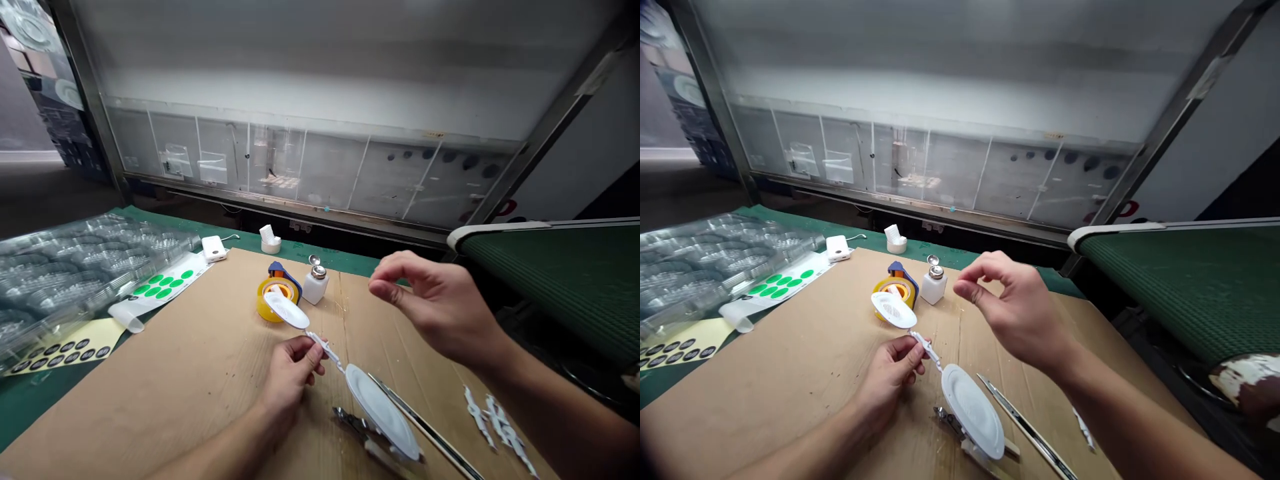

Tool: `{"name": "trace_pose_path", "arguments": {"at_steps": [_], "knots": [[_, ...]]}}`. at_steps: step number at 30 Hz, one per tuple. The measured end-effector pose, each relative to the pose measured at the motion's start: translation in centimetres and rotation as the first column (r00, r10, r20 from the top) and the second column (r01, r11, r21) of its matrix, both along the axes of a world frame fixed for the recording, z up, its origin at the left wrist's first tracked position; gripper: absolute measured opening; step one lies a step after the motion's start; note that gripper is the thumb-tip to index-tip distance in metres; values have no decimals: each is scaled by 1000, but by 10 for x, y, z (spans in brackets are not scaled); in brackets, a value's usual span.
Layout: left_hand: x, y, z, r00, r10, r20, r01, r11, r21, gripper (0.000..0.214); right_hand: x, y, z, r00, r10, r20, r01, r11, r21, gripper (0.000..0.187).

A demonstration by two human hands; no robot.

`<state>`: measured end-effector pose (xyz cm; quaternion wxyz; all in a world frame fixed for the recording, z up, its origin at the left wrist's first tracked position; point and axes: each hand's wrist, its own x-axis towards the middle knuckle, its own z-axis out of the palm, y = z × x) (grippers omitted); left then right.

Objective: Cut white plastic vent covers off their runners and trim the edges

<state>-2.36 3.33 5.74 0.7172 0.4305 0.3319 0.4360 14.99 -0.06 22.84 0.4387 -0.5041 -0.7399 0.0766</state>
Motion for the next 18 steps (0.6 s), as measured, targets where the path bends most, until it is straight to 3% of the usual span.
{"name": "trace_pose_path", "arguments": {"at_steps": [3,6,11,18], "knots": [[2,0,-3,999,-30,-12,29,999,-31,57,4,3,23,999,2,-32,0,997,77,22],[3,-1,-5,999,-40,-12,39,998,-48,58,6,-2,34,995,46,-92,-34,990,136,10],[1,-3,-5,999,-40,8,41,998,-45,57,4,-13,30,992,103,-80,-89,984,156,20],[-3,-5,5,999,26,46,-27,999,33,51,16,-35,13,992,21,-127,7,976,218,2]]}}
